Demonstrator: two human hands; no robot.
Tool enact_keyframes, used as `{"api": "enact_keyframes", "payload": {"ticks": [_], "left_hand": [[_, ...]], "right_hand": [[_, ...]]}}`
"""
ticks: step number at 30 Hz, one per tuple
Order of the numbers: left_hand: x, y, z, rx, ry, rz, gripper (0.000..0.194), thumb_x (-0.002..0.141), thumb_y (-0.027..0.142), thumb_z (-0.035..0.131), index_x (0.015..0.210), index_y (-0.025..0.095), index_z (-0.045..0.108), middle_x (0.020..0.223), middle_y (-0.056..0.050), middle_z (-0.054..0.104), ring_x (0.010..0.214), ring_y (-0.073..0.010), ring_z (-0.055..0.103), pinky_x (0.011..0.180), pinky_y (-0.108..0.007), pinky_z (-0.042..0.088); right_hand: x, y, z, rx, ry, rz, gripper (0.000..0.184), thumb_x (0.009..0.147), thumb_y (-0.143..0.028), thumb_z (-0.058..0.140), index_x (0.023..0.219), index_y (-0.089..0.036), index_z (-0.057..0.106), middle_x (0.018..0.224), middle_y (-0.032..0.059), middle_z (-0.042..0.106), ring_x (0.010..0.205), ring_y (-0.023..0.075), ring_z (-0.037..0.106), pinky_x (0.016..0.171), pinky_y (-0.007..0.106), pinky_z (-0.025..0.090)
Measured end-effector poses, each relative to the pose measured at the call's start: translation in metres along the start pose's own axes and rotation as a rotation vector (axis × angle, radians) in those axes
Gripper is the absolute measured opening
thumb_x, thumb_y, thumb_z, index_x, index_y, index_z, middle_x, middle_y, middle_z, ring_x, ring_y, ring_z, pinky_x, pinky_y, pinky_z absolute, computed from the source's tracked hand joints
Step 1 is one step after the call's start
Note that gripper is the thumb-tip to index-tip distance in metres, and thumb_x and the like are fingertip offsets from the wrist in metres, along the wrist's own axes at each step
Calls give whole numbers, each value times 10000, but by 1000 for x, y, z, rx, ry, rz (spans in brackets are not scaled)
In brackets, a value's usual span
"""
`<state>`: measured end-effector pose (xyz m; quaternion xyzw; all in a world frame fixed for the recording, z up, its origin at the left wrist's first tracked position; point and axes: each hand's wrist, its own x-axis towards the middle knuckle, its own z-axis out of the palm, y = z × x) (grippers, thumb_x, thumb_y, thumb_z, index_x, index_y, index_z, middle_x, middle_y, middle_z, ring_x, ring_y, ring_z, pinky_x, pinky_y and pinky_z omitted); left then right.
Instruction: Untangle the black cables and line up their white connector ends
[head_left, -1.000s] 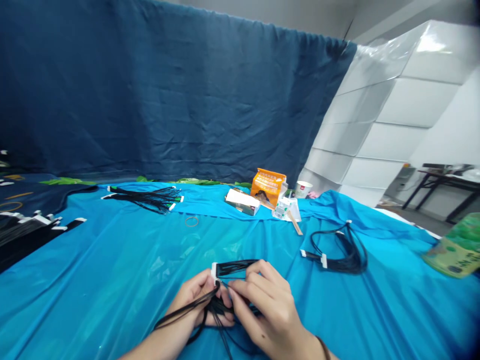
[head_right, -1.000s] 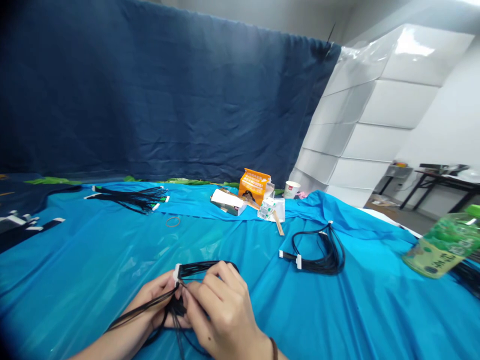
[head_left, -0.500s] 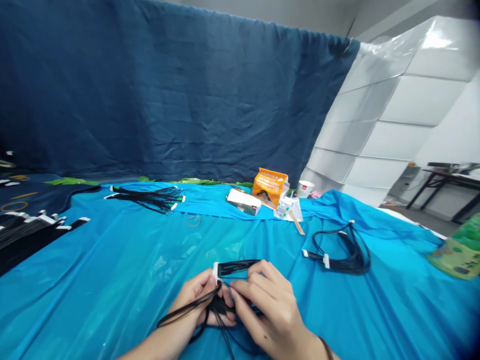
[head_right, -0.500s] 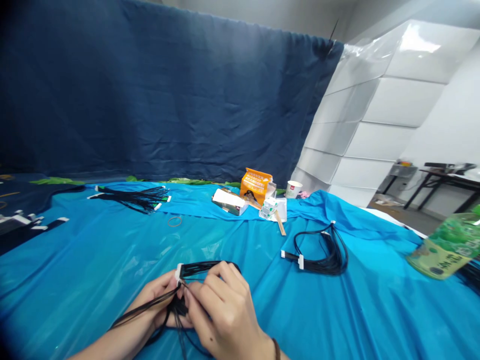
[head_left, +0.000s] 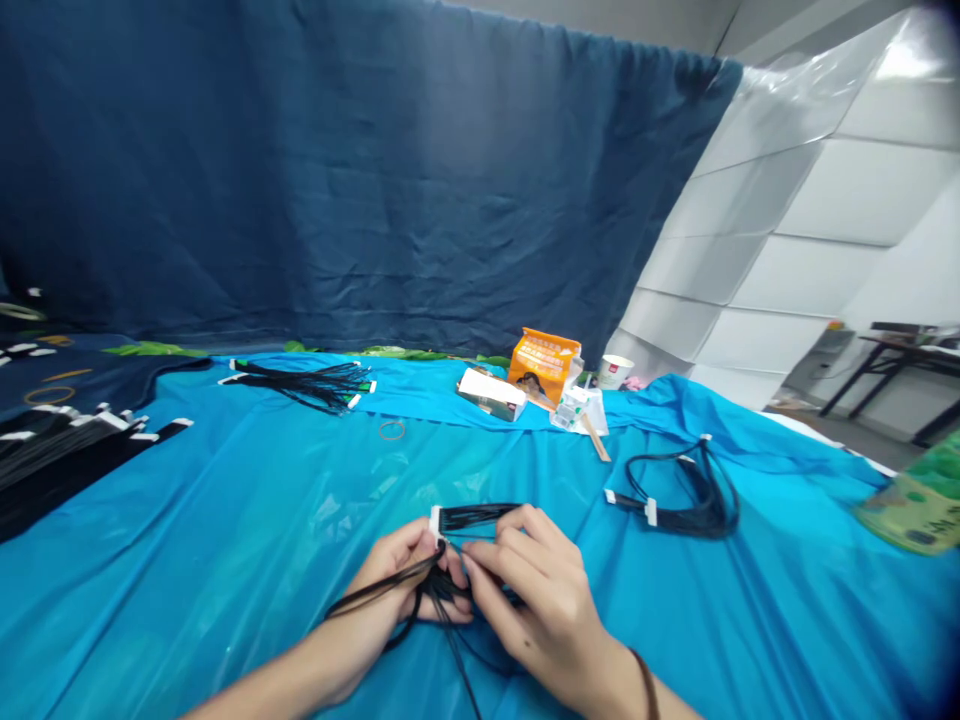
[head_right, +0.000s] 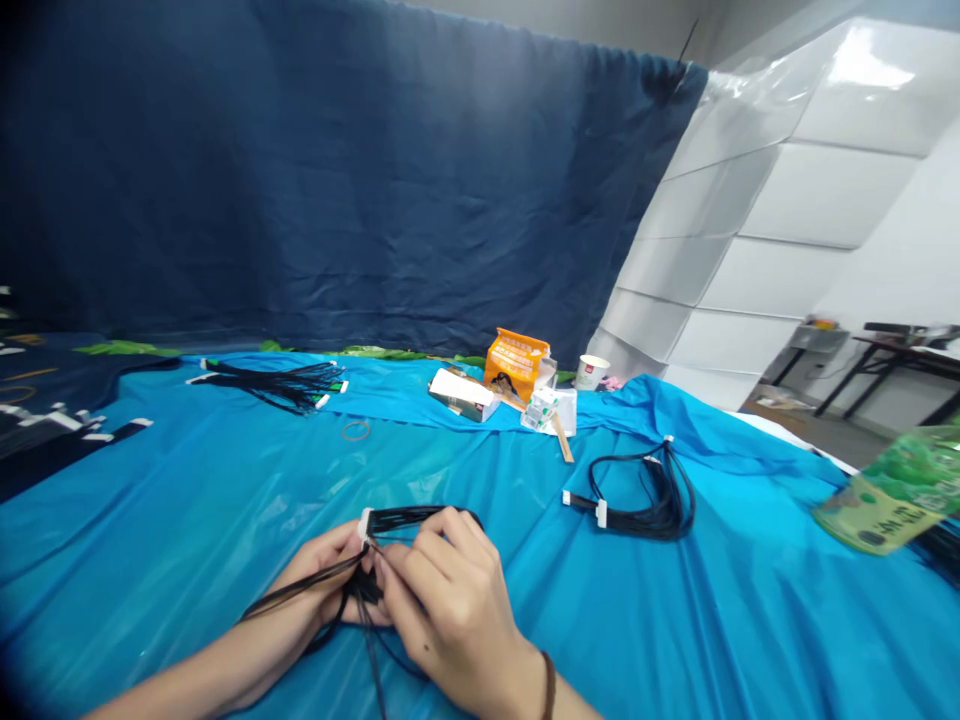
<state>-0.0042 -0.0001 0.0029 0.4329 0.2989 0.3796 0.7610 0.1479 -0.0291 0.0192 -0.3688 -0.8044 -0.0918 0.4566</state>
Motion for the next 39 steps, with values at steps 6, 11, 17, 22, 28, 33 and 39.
{"api": "enact_keyframes", "payload": {"ticks": [6,11,17,22,28,33,39], "left_hand": [[-3,7,5,32,-21,-18,242,770,372,505,731,136,537,690,-17,557,631,-121,565,678,-340,489],[-2,5,3,37,-46,-15,264,783,385,477,746,130,534,691,-17,546,616,-109,550,653,-312,487],[-4,7,4,97,-21,16,264,770,385,502,717,128,535,609,14,494,541,-65,494,524,-175,424],[-5,9,5,135,-17,28,259,755,392,518,705,138,526,576,27,491,509,-62,477,478,-157,394],[-4,9,5,92,-73,-2,284,777,404,476,718,130,521,662,-13,554,585,-120,567,636,-302,493],[-4,11,4,23,-32,-17,247,783,372,481,746,131,516,727,-35,577,605,-142,595,667,-367,501],[-3,12,1,-102,-18,-29,156,806,286,464,767,143,515,758,-28,585,673,-169,622,721,-400,493]], "right_hand": [[0,0,-2,8,-5,-2,110,803,-126,496,747,-142,590,573,16,523,638,143,433,581,283,361],[2,-1,-4,1,14,9,112,786,-123,517,687,-141,567,554,13,506,626,138,419,570,276,353],[2,-2,-3,-20,11,8,136,795,-140,513,671,-147,569,545,9,509,614,131,421,560,271,341],[0,-2,-2,-31,18,7,139,801,-147,504,682,-149,575,546,8,502,610,131,420,563,275,349],[1,-1,-5,30,27,9,87,784,-109,525,720,-148,570,571,10,501,625,130,425,569,271,378],[4,1,-7,74,54,45,80,772,-75,538,792,-142,577,600,14,494,660,135,438,595,276,419],[6,4,-9,25,104,25,154,746,-37,565,868,-130,587,641,37,544,692,152,460,615,299,442]]}}
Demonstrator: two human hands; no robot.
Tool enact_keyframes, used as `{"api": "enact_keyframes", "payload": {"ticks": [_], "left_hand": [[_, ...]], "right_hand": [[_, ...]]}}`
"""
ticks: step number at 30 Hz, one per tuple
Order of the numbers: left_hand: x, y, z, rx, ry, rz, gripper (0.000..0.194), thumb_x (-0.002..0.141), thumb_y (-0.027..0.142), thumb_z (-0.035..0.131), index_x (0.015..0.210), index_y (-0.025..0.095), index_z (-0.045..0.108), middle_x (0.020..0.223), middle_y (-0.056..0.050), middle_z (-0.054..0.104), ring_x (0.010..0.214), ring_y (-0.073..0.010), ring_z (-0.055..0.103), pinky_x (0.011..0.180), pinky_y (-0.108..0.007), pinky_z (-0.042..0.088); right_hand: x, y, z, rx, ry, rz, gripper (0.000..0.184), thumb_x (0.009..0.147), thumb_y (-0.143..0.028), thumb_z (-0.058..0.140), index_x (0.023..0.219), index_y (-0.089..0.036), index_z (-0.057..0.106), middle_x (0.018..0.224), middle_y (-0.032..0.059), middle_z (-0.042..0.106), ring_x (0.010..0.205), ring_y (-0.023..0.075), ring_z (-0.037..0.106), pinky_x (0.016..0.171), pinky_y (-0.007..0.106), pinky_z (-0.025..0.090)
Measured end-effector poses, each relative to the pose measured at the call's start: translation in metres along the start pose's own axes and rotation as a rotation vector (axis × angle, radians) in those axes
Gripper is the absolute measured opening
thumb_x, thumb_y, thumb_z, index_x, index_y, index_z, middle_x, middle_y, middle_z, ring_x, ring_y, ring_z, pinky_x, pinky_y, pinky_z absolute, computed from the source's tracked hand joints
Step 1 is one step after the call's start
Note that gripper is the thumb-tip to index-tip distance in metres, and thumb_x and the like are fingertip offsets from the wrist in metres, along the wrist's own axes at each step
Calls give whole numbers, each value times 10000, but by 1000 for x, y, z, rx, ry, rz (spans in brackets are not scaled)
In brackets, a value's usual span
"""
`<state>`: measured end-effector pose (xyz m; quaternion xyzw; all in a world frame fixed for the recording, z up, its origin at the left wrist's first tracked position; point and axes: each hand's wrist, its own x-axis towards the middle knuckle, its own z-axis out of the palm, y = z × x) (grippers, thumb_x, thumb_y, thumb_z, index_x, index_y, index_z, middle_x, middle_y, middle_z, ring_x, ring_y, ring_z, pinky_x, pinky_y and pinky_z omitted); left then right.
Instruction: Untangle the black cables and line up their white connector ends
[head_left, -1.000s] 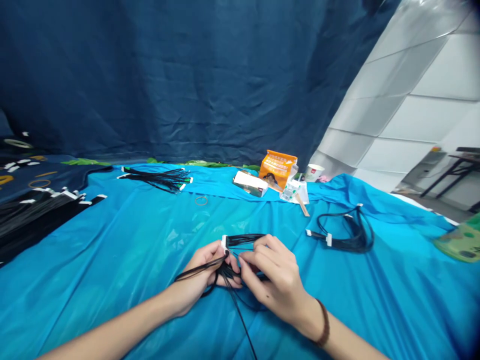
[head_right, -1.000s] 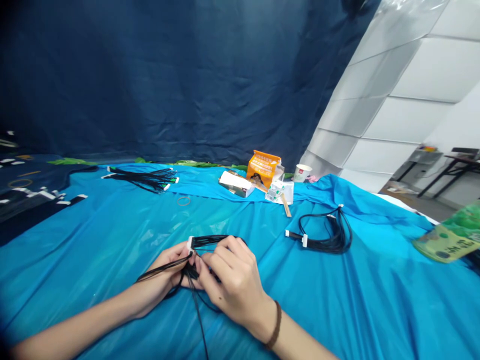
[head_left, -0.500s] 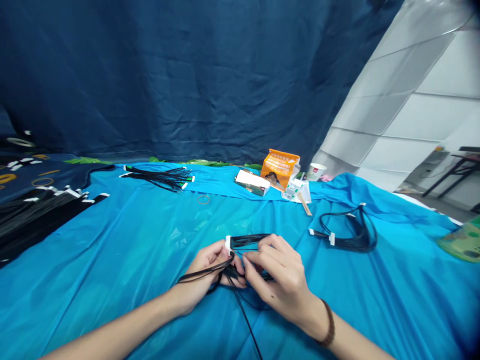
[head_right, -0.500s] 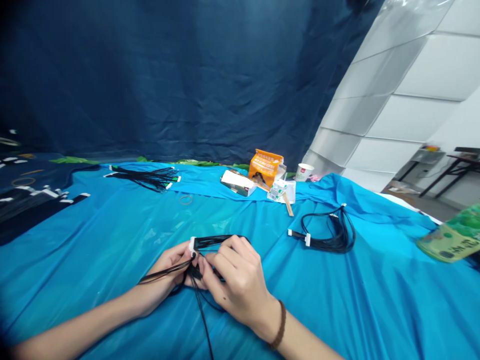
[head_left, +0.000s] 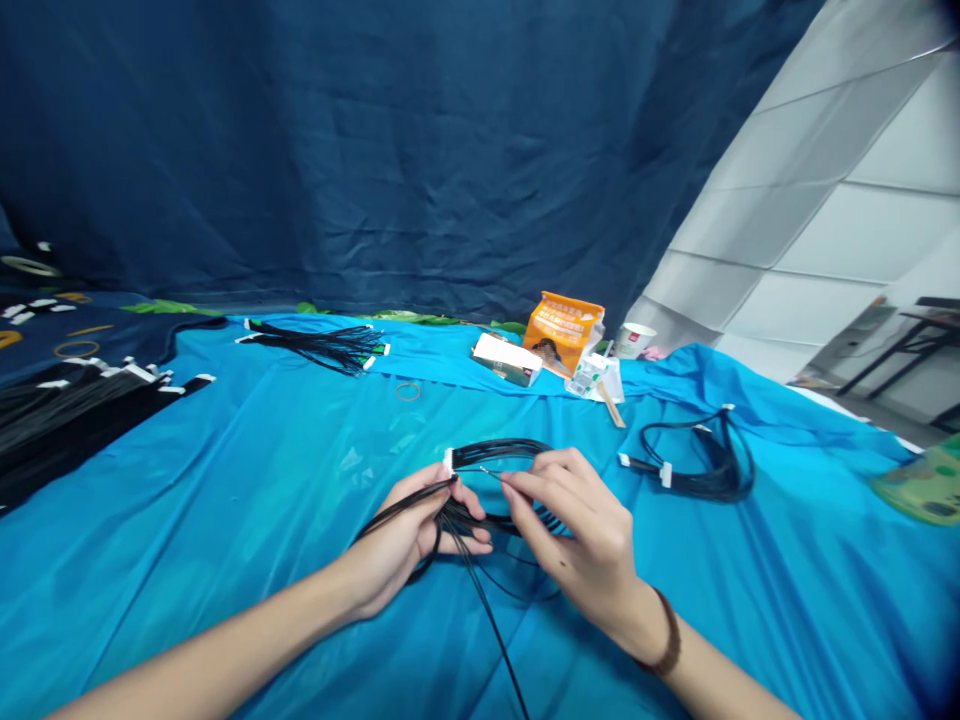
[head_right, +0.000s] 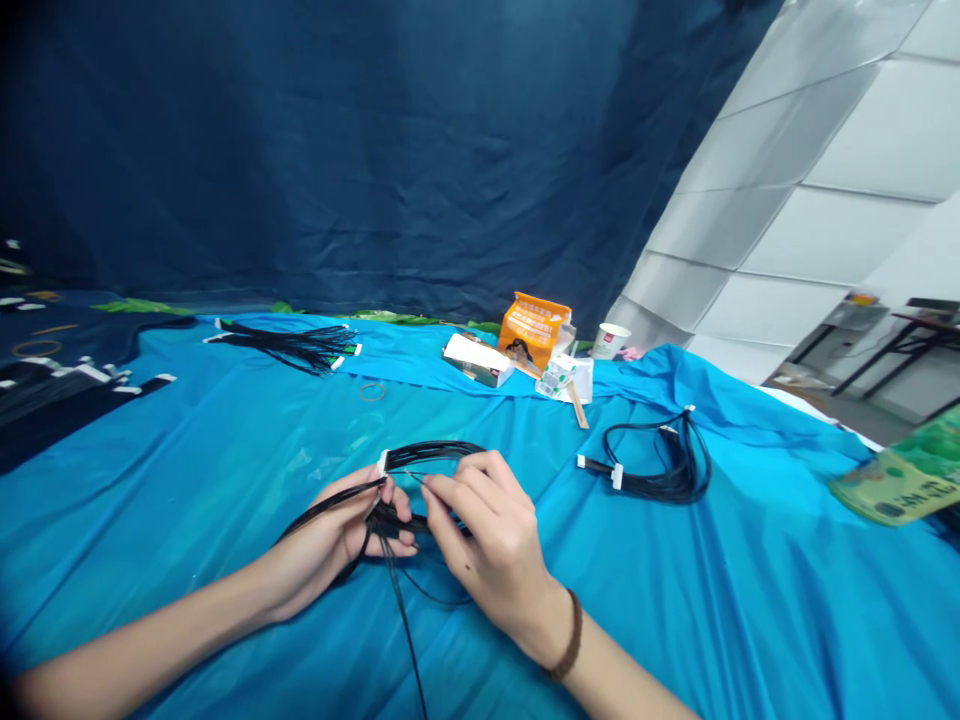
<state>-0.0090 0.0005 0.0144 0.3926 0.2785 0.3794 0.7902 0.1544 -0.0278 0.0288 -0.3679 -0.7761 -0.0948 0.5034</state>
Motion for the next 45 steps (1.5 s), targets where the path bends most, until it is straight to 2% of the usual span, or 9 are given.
{"api": "enact_keyframes", "payload": {"ticks": [7,16,19,22,24,26,33,41,45], "left_hand": [[1,0,-3,-54,-10,-17,146,806,244,461,752,136,543,749,-30,590,655,-171,624,702,-392,502],[4,4,-5,-94,92,38,126,804,225,455,741,143,527,783,-48,612,737,-203,632,758,-405,486],[7,5,-8,-121,133,41,101,803,212,453,752,147,510,786,-48,618,755,-223,640,777,-421,476],[10,7,-9,-142,179,50,89,802,189,448,741,146,496,768,-50,619,737,-220,644,765,-417,480],[12,9,-10,-152,200,60,91,804,177,440,734,145,490,758,-51,618,732,-216,644,759,-412,483],[13,10,-10,-161,209,68,97,806,171,434,727,147,484,752,-50,617,736,-214,644,758,-412,485],[10,9,-8,-178,198,56,109,815,183,425,731,147,485,753,-47,611,754,-210,638,768,-432,488],[11,10,-11,-169,200,76,110,819,186,415,739,149,482,761,-46,613,733,-209,641,739,-399,500],[13,9,-13,-174,195,115,113,818,185,414,739,149,486,763,-44,610,747,-213,638,777,-429,486]], "right_hand": [[2,1,-4,-8,37,-11,189,737,-31,569,890,-139,587,672,36,575,695,153,490,623,309,457],[6,2,-12,-9,97,70,159,737,-53,577,844,-168,600,693,29,602,675,153,537,611,301,451],[7,2,-16,40,203,235,105,752,-100,581,819,-175,612,660,6,595,568,117,545,538,260,451],[10,4,-21,125,373,469,62,766,-178,587,817,-165,619,539,-32,533,412,82,485,391,214,391],[13,7,-23,170,490,554,95,753,-230,607,811,-156,621,496,-45,499,373,76,458,346,203,355],[15,10,-24,206,564,584,129,734,-262,629,797,-149,624,482,-51,479,363,70,438,340,201,345],[18,10,-25,150,639,553,119,709,-247,651,772,-147,642,517,-34,490,398,71,437,357,207,337],[11,4,-20,165,578,605,131,700,-270,659,774,-163,645,556,-21,513,431,78,448,383,214,349],[11,-1,-20,542,422,818,160,702,-309,657,771,-168,625,512,-48,452,388,42,366,373,186,331]]}}
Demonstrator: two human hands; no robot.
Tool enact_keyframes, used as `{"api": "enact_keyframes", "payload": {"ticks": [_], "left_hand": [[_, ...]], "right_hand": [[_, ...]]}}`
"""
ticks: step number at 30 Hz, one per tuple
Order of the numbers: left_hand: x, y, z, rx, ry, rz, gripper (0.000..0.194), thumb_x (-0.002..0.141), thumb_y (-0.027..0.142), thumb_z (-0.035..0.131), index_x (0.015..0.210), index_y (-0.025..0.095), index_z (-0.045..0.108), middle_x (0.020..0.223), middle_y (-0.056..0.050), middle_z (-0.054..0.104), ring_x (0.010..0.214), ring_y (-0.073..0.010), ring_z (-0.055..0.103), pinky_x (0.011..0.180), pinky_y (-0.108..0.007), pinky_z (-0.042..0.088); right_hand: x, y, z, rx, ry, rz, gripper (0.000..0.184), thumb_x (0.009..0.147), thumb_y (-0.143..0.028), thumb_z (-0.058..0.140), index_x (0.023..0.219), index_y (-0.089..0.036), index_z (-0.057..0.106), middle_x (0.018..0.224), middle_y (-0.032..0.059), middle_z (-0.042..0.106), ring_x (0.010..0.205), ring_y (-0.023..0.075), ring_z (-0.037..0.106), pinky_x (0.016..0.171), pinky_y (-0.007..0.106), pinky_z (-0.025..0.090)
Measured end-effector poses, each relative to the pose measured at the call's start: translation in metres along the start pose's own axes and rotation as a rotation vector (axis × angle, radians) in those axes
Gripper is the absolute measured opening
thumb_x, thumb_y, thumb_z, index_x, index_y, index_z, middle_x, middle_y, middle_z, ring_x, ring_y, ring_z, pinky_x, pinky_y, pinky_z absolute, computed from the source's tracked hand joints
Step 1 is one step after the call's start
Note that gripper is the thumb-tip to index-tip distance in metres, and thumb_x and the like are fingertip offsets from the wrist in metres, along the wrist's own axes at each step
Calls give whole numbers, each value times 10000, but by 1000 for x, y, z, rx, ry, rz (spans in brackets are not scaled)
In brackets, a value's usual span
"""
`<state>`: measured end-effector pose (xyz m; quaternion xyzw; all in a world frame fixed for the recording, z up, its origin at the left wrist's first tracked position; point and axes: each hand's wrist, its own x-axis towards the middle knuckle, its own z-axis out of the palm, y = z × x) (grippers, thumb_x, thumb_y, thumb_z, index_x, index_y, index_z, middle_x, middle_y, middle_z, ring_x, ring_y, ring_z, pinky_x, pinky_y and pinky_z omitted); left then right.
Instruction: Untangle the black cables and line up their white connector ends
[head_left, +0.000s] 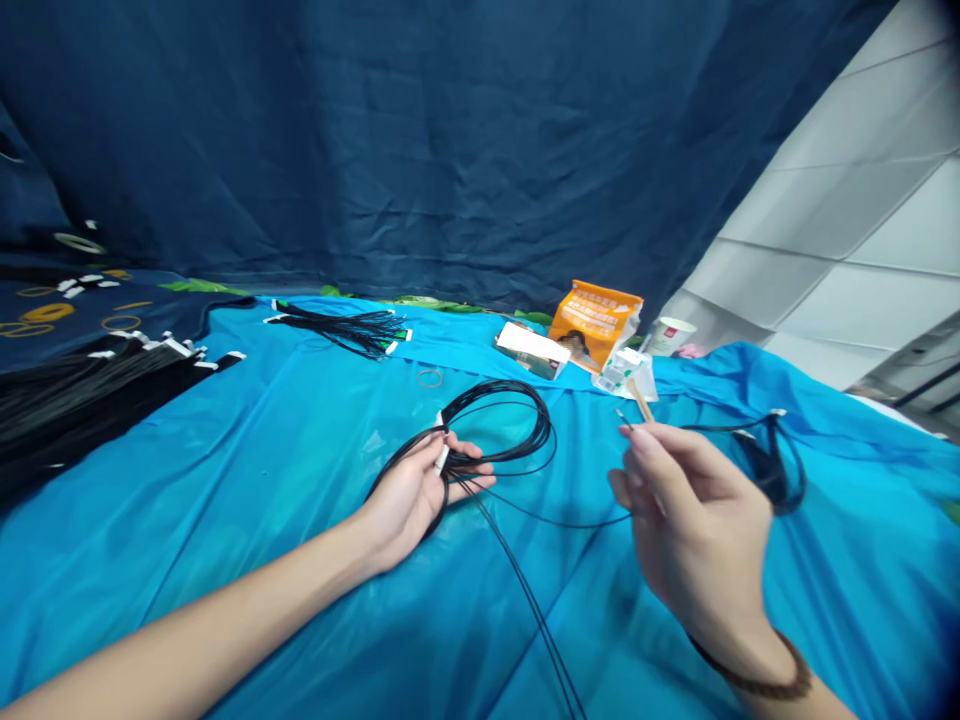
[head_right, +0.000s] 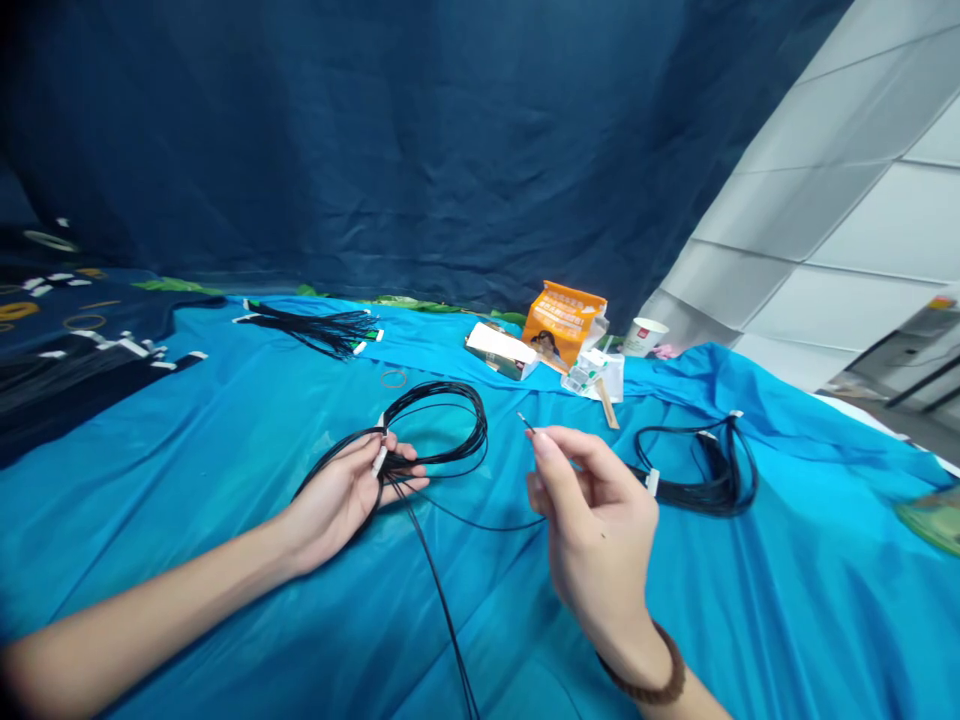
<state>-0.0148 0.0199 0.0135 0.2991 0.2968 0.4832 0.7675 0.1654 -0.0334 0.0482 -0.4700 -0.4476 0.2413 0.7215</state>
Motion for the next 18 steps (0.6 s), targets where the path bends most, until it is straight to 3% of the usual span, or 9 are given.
{"api": "enact_keyframes", "payload": {"ticks": [3,5,9,11,13,16,18], "left_hand": [[1,-1,-1,-9,8,7,111,816,181,415,744,149,493,761,-46,611,749,-211,636,793,-451,477],[2,0,-1,-15,8,12,100,810,175,422,745,149,495,763,-46,611,751,-208,633,797,-455,474],[2,1,-3,-10,12,33,83,802,176,437,746,154,495,766,-42,608,756,-201,629,803,-454,468],[1,1,-3,23,0,41,77,799,191,449,750,157,497,769,-38,605,744,-196,628,801,-450,466],[-1,0,-1,76,-34,48,85,794,222,469,747,159,503,771,-35,599,726,-190,625,796,-446,464],[-5,-3,4,181,-86,38,148,782,294,497,726,158,513,767,-32,593,700,-177,617,782,-427,464],[-9,-7,7,271,-114,3,201,779,345,497,733,153,528,771,-37,593,692,-163,608,764,-392,469]], "right_hand": [[1,-7,1,226,-198,313,156,723,-313,638,755,-165,597,491,-81,376,331,-9,197,338,145,268],[3,-12,0,330,-288,444,159,732,-314,628,722,-164,577,498,-92,341,329,-19,111,314,128,220],[3,-15,-2,416,-464,514,173,755,-332,594,690,-176,557,498,-93,317,322,-10,62,272,126,159],[0,-13,-3,326,-503,409,170,781,-329,562,700,-180,564,483,-89,325,306,-3,97,270,137,174],[-4,-10,-3,118,-447,184,139,791,-293,556,713,-180,580,483,-69,372,315,20,231,302,156,246],[-9,-5,-1,-282,-336,-318,26,762,-164,587,750,-180,603,555,-24,505,449,73,435,413,193,359],[-12,-2,1,-467,-349,-641,110,736,-80,594,802,-168,600,610,-4,559,512,88,468,481,214,385]]}}
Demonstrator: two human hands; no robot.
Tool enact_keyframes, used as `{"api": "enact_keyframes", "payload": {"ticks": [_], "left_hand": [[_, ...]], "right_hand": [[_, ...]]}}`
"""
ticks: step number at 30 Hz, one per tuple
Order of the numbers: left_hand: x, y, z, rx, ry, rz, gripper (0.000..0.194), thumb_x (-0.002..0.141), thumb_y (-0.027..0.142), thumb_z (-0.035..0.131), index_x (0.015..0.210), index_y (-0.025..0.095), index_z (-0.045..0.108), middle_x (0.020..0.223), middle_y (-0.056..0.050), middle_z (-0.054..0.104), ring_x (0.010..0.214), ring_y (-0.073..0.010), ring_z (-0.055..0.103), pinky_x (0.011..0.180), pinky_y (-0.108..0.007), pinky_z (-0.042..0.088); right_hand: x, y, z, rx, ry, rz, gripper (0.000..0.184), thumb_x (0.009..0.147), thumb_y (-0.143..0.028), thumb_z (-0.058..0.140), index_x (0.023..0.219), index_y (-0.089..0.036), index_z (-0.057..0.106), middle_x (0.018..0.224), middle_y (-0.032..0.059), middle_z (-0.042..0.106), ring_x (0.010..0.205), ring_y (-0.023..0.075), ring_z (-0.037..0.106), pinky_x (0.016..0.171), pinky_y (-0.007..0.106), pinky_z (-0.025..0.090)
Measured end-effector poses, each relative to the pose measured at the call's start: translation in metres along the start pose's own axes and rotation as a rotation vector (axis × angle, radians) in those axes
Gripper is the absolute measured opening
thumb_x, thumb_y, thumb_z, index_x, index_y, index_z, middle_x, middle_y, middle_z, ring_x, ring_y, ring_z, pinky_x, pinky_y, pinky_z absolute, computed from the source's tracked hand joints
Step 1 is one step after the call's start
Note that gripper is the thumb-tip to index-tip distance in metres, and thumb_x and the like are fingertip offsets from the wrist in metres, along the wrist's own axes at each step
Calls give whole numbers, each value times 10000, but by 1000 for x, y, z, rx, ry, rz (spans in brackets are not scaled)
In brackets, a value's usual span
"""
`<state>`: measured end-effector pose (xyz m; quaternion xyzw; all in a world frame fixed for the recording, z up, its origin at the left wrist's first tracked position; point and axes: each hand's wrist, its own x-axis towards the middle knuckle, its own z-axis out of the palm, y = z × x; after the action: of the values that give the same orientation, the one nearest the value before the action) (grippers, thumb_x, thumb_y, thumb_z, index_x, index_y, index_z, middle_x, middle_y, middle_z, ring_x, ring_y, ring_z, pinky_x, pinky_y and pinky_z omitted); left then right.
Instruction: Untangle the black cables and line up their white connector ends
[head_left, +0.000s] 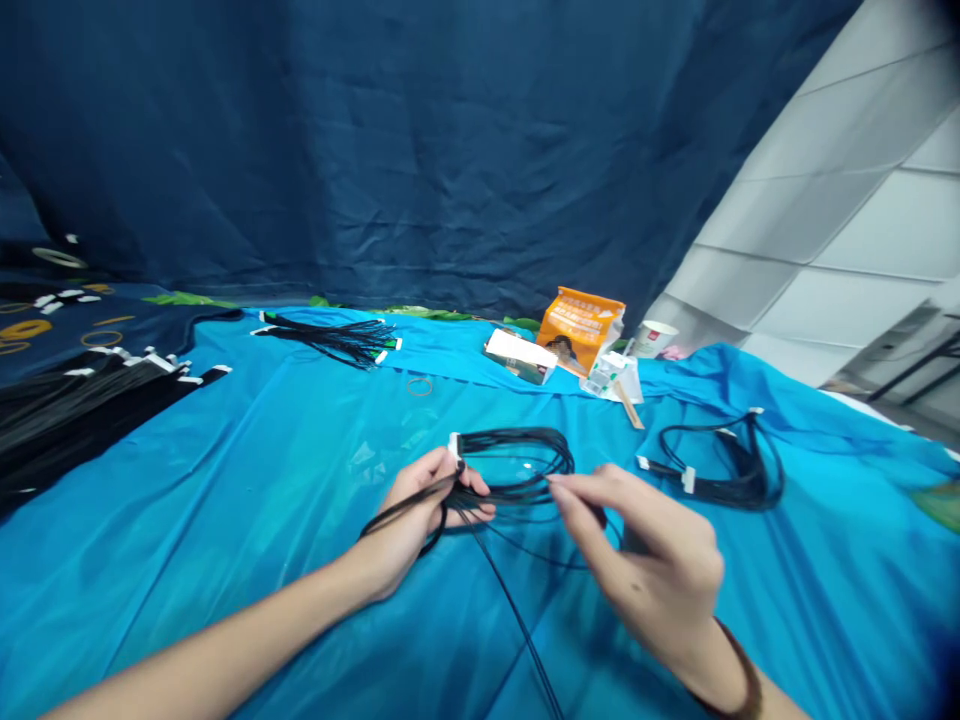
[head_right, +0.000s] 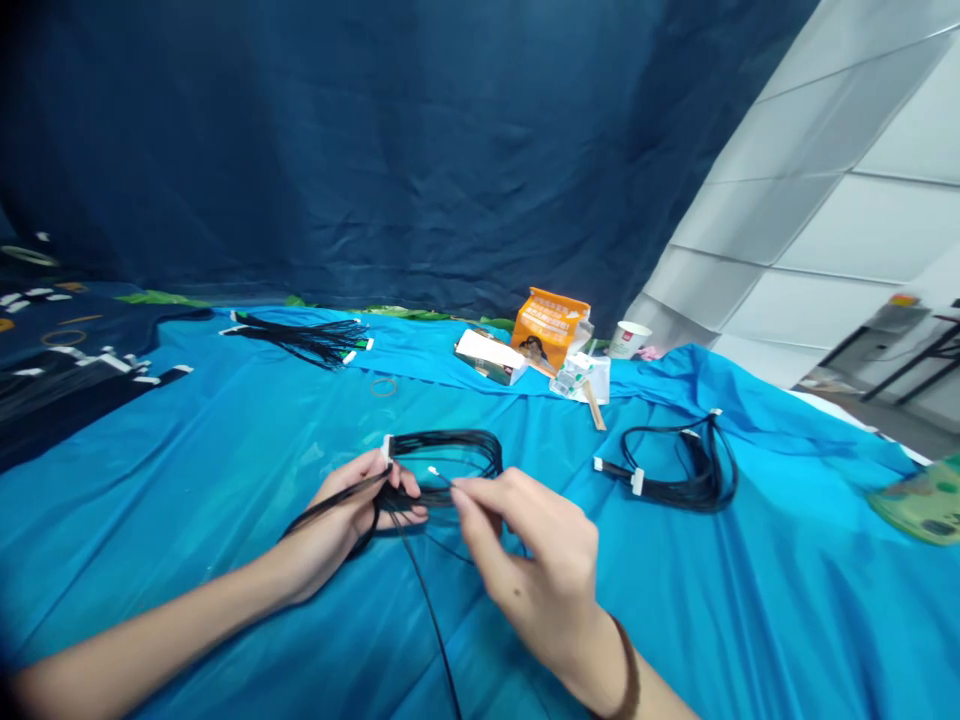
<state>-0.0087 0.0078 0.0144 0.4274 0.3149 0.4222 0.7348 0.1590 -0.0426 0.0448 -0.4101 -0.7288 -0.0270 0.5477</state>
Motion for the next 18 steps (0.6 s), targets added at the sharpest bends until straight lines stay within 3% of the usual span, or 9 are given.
{"api": "enact_keyframes", "payload": {"ticks": [3,8,18], "left_hand": [[-5,-5,5,109,-64,-36,253,783,390,475,759,148,547,768,-33,587,698,-139,588,731,-321,469],[-7,-8,8,167,-86,-20,245,780,384,484,722,152,538,708,1,562,686,-112,550,693,-249,453],[-8,-7,7,176,-50,-10,246,743,387,531,688,150,572,673,5,548,658,-105,510,634,-203,421]], "right_hand": [[-4,2,7,-143,-81,-203,117,738,-57,580,822,-138,584,606,16,550,539,105,441,510,245,363],[-9,7,12,-213,-225,-205,63,781,-113,538,747,-134,587,575,22,514,552,123,388,518,269,316],[-10,9,14,-230,-269,-195,74,788,-118,531,737,-130,583,586,23,527,571,126,376,537,273,312]]}}
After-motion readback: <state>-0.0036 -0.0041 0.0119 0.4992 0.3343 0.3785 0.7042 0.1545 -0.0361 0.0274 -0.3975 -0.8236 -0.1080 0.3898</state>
